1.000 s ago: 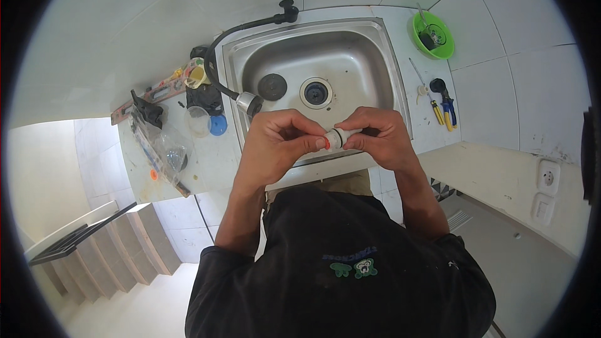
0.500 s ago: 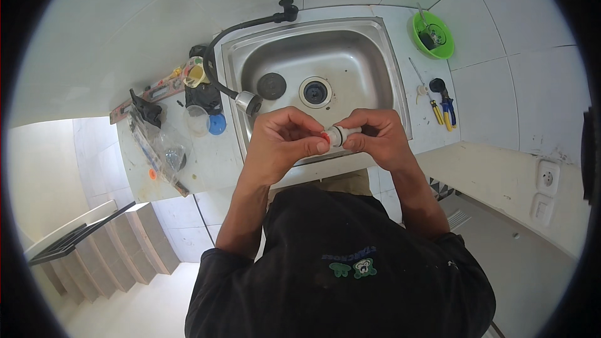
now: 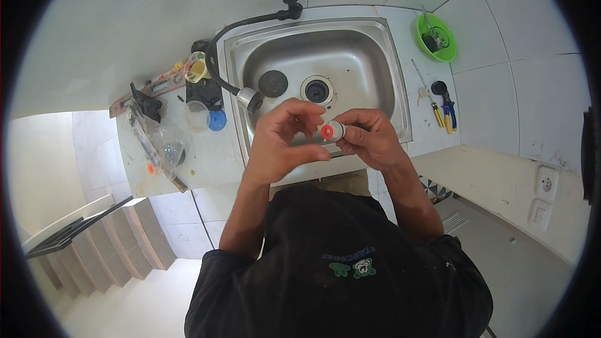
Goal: Repairing a sink faucet cartridge or valve assembly.
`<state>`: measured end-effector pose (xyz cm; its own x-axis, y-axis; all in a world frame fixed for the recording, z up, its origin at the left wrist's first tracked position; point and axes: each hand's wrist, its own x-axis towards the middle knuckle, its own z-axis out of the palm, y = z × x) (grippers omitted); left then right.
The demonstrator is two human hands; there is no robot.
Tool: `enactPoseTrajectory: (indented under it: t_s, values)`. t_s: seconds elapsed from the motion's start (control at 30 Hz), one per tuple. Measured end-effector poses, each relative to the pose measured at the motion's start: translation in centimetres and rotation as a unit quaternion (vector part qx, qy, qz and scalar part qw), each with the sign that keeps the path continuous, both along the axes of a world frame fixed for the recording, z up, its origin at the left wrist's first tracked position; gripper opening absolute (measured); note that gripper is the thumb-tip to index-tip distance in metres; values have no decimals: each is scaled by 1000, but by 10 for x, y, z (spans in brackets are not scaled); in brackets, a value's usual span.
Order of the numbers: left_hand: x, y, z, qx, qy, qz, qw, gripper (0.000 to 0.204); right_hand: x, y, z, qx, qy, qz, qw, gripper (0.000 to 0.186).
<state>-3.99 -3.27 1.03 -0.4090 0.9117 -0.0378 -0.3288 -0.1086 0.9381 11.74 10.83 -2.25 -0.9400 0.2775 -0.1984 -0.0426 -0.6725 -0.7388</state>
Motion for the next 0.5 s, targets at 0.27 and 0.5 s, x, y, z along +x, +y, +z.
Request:
enactPoseTrajectory:
  t_s: [0.27, 0.5]
  values:
    - [17, 0, -22, 111, 217, 97, 965, 38, -2, -11, 2, -69, -9, -24, 997, 24]
    - [24, 0, -28, 182, 67, 141, 971, 28, 5, -12, 18, 18, -47, 11, 999, 20]
